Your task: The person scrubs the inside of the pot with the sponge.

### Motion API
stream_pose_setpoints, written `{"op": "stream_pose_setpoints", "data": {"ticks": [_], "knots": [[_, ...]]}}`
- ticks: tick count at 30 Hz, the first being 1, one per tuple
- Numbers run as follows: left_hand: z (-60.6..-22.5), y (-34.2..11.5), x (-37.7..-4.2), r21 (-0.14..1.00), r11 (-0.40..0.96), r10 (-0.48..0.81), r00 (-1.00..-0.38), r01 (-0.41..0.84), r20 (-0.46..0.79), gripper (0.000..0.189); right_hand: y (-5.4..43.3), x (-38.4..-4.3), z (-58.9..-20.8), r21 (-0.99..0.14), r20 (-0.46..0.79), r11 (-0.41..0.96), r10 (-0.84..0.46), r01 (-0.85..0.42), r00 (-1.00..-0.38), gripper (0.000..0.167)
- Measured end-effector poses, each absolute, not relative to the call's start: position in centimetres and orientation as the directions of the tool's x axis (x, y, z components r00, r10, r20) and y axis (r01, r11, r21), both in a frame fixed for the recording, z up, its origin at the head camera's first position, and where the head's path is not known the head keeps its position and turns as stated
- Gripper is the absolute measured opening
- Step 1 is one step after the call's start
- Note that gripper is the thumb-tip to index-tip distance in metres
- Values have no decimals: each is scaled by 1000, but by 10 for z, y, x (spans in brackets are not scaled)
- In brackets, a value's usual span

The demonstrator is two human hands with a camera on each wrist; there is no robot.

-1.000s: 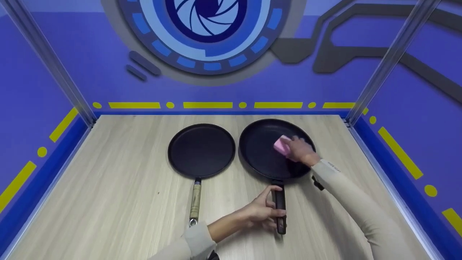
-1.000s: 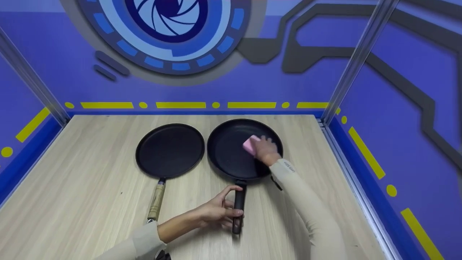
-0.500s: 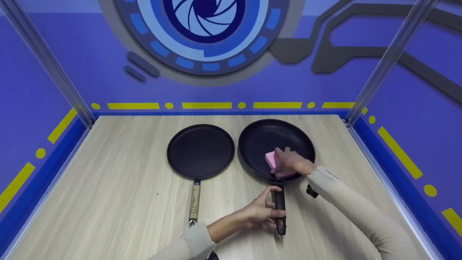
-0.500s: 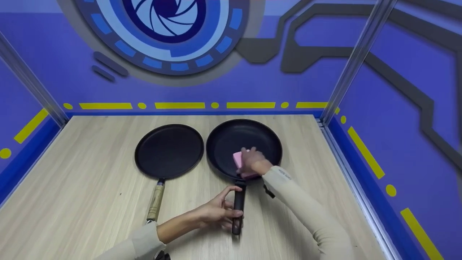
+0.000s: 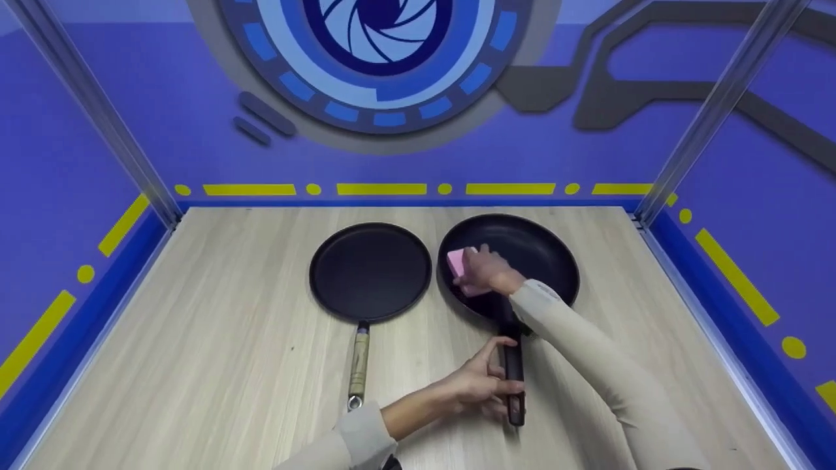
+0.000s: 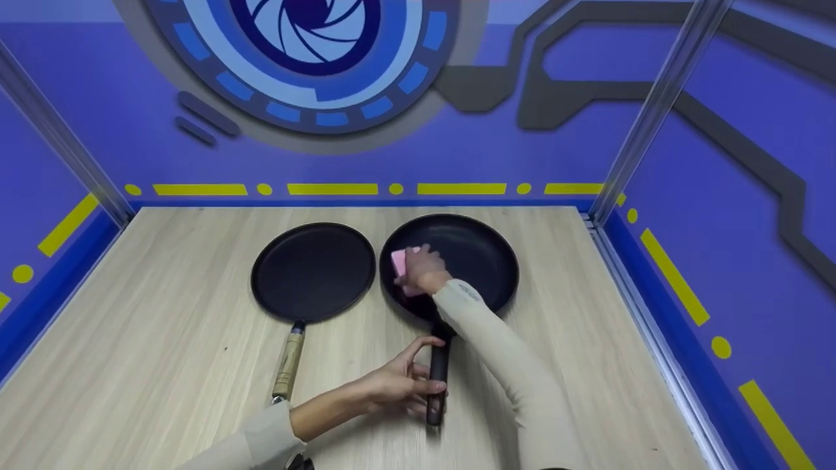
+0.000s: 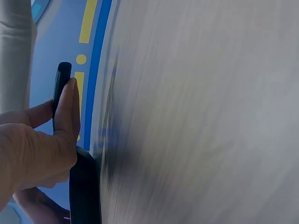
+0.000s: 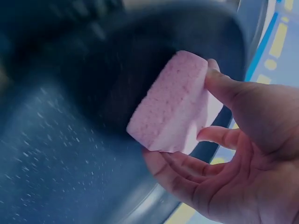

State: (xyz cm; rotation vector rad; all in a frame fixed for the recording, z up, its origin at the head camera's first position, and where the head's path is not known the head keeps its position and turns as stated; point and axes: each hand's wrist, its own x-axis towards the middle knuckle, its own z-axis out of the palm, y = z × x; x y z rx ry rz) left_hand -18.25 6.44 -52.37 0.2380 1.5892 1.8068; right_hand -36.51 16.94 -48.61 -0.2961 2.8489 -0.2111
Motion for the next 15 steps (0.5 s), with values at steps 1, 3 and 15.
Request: {"op": "stream_pose_setpoints", "data": {"ticks": [1,3,15], "knots": [[-523,66,-183,925,3,610,-732,-380,-303,63,171,-370,-486,-182,-246,974,-180,-137,-953,67],[-522,69,-183,925,2,618,-727,-379,-300,64,174,-379,-485,-173,-246,982,-118,-77,-962,72],[-522,76,-186,930,-4,610,-738,-368,-289,62,166,-363,-469,-134,-318,963,-266,-235,-910,50]]}}
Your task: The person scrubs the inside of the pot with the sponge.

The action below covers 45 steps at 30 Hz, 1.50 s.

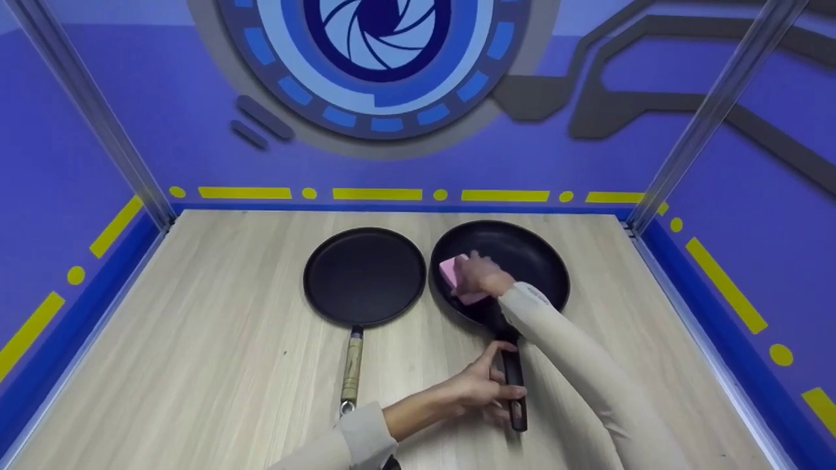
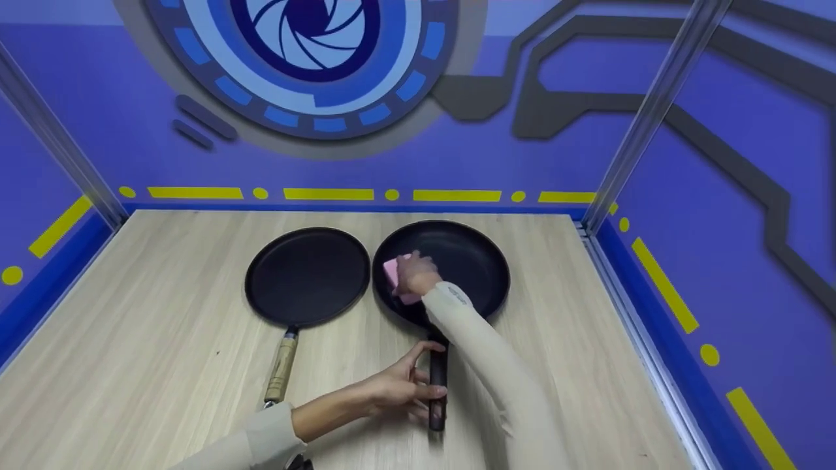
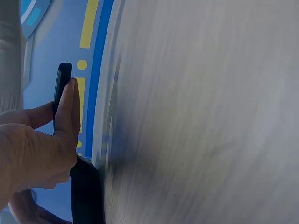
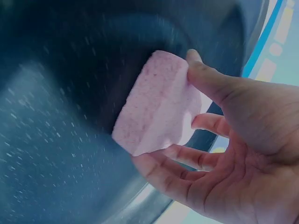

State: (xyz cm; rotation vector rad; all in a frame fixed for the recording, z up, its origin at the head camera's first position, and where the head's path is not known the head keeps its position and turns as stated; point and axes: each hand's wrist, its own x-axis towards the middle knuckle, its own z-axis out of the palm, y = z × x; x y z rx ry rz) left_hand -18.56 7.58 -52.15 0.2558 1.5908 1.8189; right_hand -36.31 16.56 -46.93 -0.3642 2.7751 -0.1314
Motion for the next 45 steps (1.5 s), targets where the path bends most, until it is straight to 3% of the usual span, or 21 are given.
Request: {"op": "stream_pose_setpoints", "data": {"ticks": [5,11,20,21,26,30,35,39,45], "knots": [[-521,71,-189,930,-10,615,-736,-367,-284,62,174,-347,-462,-141,-349,909,-416,-391,-840,53],[-519,66,-191,937,-10,614,-742,-349,-270,63,201,-343,-452,-171,-475,852,-512,-495,-716,65],[-515,53,-194,944,62,586,-754,-323,-297,61,245,-340,-426,-158,-679,879,-428,-450,-597,61],[-515,53,-194,944,65,584,-755,-323,-298,61,251,-340,-422,-134,-695,891,-396,-434,-599,60],[-517,51,-193,943,71,585,-753,-324,-302,62,277,-341,-407,8,-721,964,-178,-265,-670,21],[-518,51,-193,942,73,591,-747,-327,-305,63,288,-346,-408,51,-684,976,-122,-214,-719,32],[-518,52,-193,938,77,612,-726,-339,-313,67,295,-352,-416,194,-485,954,-110,-229,-868,17],[-517,54,-191,930,80,623,-710,-360,-329,71,297,-360,-426,308,-335,922,-125,-234,-934,40],[-518,57,-188,927,77,643,-692,-368,-328,80,302,-372,-445,349,-147,917,-151,-194,-978,24]]}}
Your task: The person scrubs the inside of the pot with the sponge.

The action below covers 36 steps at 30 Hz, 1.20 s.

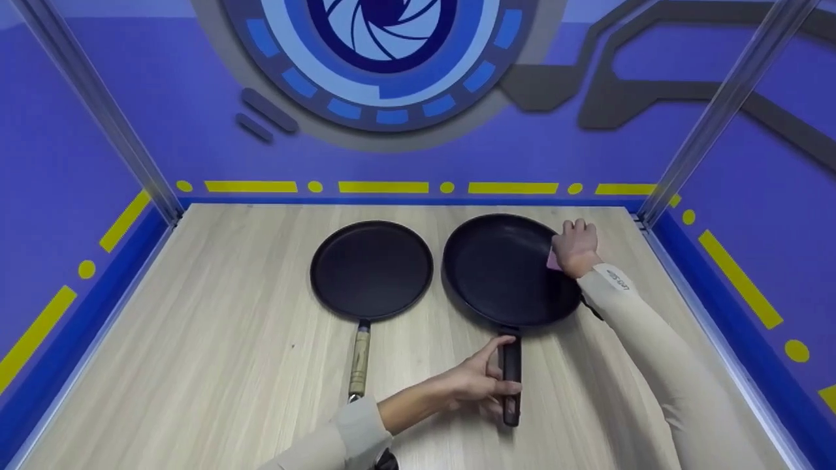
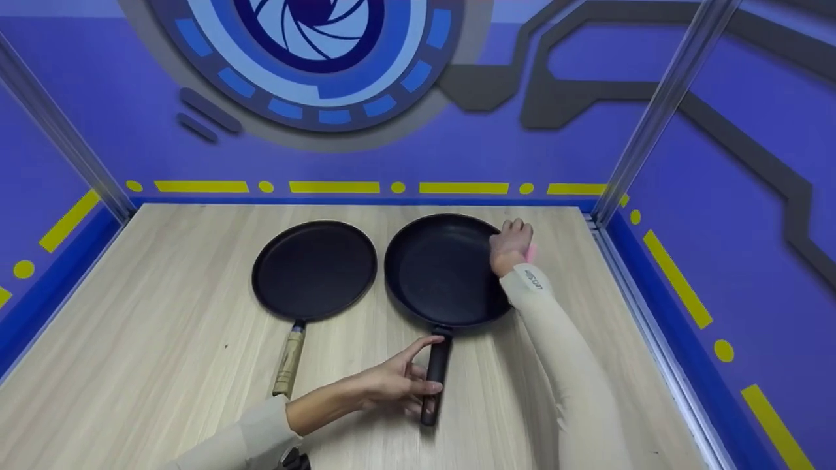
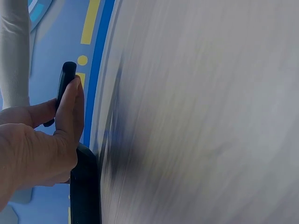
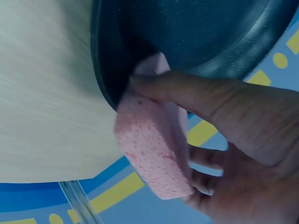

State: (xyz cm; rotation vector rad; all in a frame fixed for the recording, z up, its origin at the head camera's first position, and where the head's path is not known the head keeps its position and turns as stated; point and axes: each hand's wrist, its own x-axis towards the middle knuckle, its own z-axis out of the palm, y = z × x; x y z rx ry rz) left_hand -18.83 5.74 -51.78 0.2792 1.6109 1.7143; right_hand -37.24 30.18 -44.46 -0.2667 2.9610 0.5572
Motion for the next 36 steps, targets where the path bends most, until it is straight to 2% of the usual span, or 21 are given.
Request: {"op": "stream_pose_setpoints", "data": {"ticks": [4,6,11,15,21,25,32,36], "knots": [[-518,59,-189,930,82,653,-685,-359,-322,82,303,-381,-454,316,-61,935,-148,-160,-987,26],[-518,60,-190,930,81,659,-681,-359,-320,83,302,-386,-458,251,-48,959,-127,-135,-991,27],[-517,60,-191,923,73,671,-665,-379,-326,85,292,-396,-465,17,-76,999,-26,-28,-997,62],[-517,60,-192,915,70,677,-655,-397,-336,85,278,-403,-471,-86,-67,995,36,42,-997,69],[-519,59,-193,911,97,681,-641,-401,-355,83,256,-413,-484,-254,-141,960,87,121,-986,69],[-519,59,-195,907,88,696,-626,-411,-351,81,245,-417,-489,-319,-160,937,93,140,-983,70],[-522,55,-197,906,79,700,-624,-416,-347,81,223,-418,-488,-378,-121,925,-97,-44,-988,53],[-523,51,-199,911,87,689,-636,-404,-347,81,206,-414,-485,-428,-158,900,-160,-78,-974,42]]}}
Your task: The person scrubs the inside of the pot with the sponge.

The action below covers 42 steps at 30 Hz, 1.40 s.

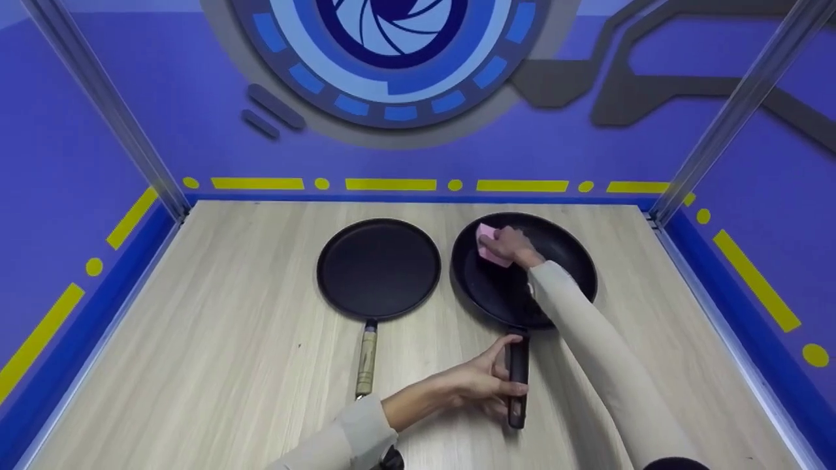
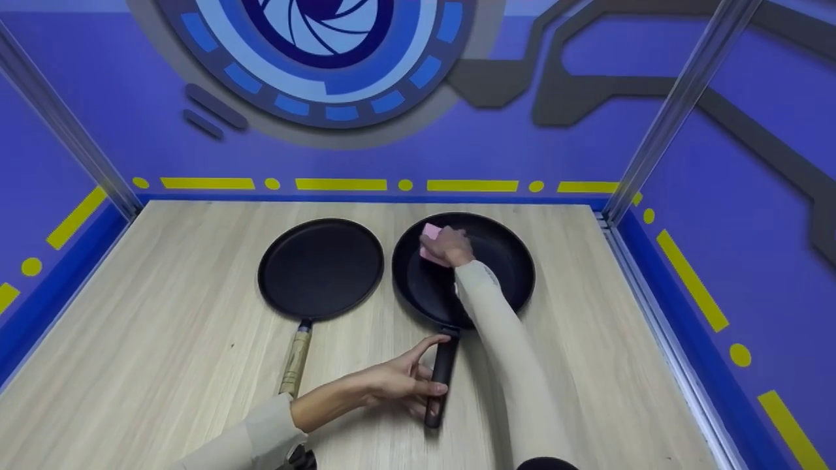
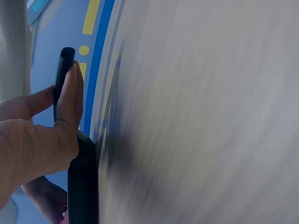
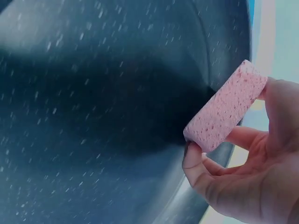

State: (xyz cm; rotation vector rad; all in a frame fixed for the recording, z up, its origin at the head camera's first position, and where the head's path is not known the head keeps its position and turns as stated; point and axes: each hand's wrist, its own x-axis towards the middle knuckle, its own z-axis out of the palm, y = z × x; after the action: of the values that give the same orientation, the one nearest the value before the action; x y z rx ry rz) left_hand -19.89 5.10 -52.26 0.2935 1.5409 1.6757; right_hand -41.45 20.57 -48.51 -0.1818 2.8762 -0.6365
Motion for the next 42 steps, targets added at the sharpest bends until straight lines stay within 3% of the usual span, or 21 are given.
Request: {"op": "stream_pose_setpoints", "data": {"ticks": [4,9,15,21,25,28,32,35,39,42], "knots": [[-522,51,-198,918,75,693,-642,-389,-329,81,197,-405,-478,-434,-238,895,-221,-100,-946,44],[-523,50,-197,915,62,693,-642,-398,-327,80,194,-385,-471,-406,-344,893,-346,-194,-873,62],[-524,50,-198,916,75,697,-636,-395,-332,80,197,-367,-460,-295,-446,893,-444,-341,-777,65],[-524,50,-197,919,59,696,-643,-390,-318,80,204,-351,-447,-245,-577,906,-423,-345,-699,60],[-523,51,-195,911,51,699,-637,-409,-325,81,214,-341,-440,-189,-668,935,-347,-301,-658,23],[-523,51,-194,899,31,705,-628,-437,-330,81,226,-337,-433,-133,-719,959,-267,-250,-641,35],[-523,49,-194,889,11,703,-628,-459,-333,81,247,-335,-423,-19,-755,979,-148,-204,-639,47],[-523,49,-194,891,20,697,-633,-453,-337,82,263,-335,-414,86,-733,980,-59,-178,-678,54],[-522,50,-194,892,28,699,-629,-451,-340,82,282,-333,-407,136,-666,986,18,-98,-746,47],[-521,51,-193,889,25,705,-623,-456,-339,82,294,-330,-408,143,-612,983,-3,-114,-791,42]]}}
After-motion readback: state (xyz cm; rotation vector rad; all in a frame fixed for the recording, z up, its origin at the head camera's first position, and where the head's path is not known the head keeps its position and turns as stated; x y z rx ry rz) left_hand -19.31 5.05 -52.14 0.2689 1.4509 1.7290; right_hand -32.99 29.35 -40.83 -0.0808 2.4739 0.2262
